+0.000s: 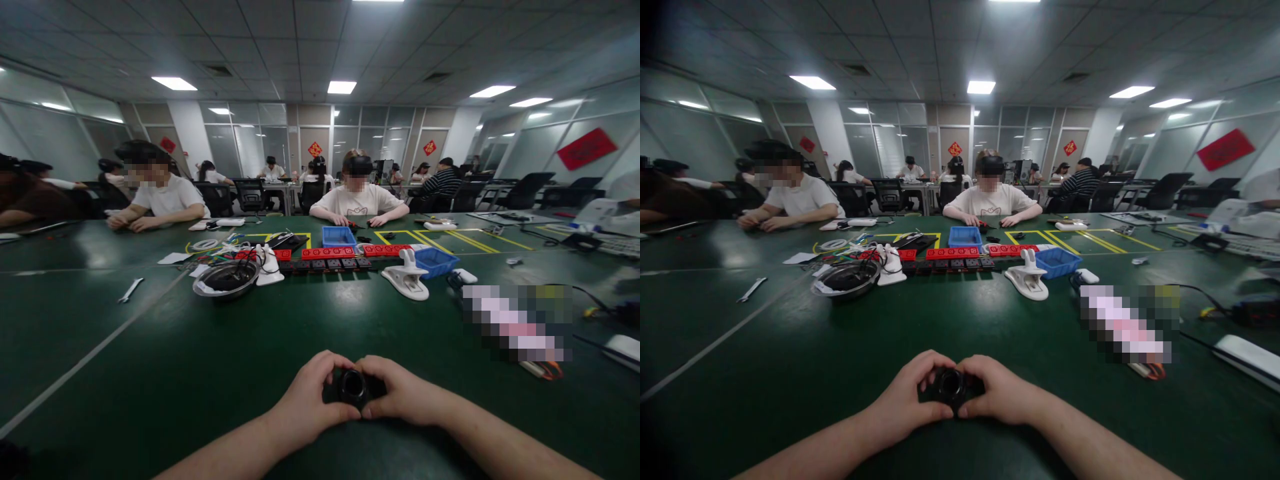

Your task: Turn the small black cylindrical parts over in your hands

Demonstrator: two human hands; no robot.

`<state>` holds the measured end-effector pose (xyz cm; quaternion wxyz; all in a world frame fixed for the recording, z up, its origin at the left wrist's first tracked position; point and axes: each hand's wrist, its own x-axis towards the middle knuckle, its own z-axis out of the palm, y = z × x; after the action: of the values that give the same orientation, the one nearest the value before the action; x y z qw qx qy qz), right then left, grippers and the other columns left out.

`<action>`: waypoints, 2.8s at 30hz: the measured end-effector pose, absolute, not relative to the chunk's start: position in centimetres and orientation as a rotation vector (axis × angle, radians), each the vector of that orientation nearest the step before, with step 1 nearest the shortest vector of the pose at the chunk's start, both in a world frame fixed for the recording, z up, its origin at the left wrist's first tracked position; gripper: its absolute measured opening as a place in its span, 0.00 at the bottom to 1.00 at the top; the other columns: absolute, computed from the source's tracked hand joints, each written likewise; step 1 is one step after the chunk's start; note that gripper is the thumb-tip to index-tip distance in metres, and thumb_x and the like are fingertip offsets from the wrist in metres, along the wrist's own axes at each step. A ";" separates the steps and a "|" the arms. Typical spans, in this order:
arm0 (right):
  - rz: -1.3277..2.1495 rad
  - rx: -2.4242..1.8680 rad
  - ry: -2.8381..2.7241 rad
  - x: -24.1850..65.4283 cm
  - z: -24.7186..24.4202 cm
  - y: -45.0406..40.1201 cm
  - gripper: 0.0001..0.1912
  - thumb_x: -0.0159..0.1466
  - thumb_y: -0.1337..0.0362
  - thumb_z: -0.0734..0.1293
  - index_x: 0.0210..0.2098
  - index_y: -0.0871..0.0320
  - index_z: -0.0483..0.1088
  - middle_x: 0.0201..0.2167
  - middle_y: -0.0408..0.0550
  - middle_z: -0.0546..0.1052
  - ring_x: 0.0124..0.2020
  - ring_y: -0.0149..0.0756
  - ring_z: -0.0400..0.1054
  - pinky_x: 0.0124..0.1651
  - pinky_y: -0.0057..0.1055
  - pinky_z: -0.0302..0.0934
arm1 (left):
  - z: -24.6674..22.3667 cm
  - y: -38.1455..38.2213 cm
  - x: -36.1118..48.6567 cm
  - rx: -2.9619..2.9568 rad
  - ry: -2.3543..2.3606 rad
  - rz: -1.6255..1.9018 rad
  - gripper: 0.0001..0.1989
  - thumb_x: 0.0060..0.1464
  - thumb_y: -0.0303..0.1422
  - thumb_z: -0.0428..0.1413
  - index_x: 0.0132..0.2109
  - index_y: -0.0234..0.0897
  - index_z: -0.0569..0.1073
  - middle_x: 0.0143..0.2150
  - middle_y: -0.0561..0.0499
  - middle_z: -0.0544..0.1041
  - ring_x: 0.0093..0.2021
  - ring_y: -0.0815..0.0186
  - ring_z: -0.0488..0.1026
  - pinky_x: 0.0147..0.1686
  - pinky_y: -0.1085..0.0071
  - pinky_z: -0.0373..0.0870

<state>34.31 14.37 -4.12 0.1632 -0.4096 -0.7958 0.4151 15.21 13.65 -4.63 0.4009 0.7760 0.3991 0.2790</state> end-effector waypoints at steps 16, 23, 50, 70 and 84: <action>0.360 -1.586 -2.232 31.5 -6.0 12.9 0.16 0.45 0.55 0.67 0.27 0.59 0.61 0.27 0.44 0.67 0.30 0.35 0.59 0.32 0.30 0.49 | -5.1 12.9 16.8 1.944 1.356 0.865 0.17 0.34 0.31 0.61 0.35 0.37 0.66 0.32 0.54 0.64 0.32 0.66 0.62 0.31 0.72 0.58; 0.876 -1.154 -2.309 33.3 -4.5 13.4 0.27 0.44 0.60 0.69 0.44 0.58 0.62 0.38 0.46 0.68 0.39 0.38 0.60 0.41 0.32 0.53 | -4.7 13.5 15.6 1.977 1.085 0.768 0.18 0.37 0.32 0.60 0.40 0.40 0.68 0.34 0.53 0.66 0.33 0.67 0.62 0.31 0.73 0.59; 1.017 -1.088 -2.414 34.6 -3.9 14.3 0.14 0.49 0.66 0.67 0.37 0.60 0.66 0.33 0.44 0.66 0.35 0.33 0.59 0.38 0.29 0.54 | -4.0 13.3 15.3 2.072 0.908 0.761 0.16 0.46 0.33 0.54 0.45 0.40 0.67 0.40 0.50 0.67 0.42 0.63 0.63 0.42 0.69 0.60; 0.332 -1.554 -2.354 32.1 -5.3 12.8 0.18 0.45 0.52 0.66 0.25 0.60 0.62 0.25 0.44 0.66 0.28 0.35 0.58 0.30 0.30 0.50 | -5.1 13.0 16.3 1.992 1.312 0.810 0.16 0.35 0.32 0.60 0.35 0.37 0.66 0.32 0.53 0.65 0.32 0.66 0.62 0.31 0.72 0.59; 1.110 -1.020 -2.378 35.1 -3.8 14.3 0.21 0.46 0.64 0.69 0.41 0.58 0.66 0.36 0.44 0.67 0.38 0.35 0.60 0.40 0.30 0.54 | -3.8 13.5 15.2 2.053 0.988 0.669 0.18 0.40 0.38 0.59 0.41 0.42 0.69 0.37 0.52 0.67 0.37 0.65 0.63 0.32 0.74 0.61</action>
<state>35.05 14.29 -3.83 0.1621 -0.3573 -0.8335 0.3890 15.22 13.50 -3.82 0.3742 0.8018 0.3857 0.2614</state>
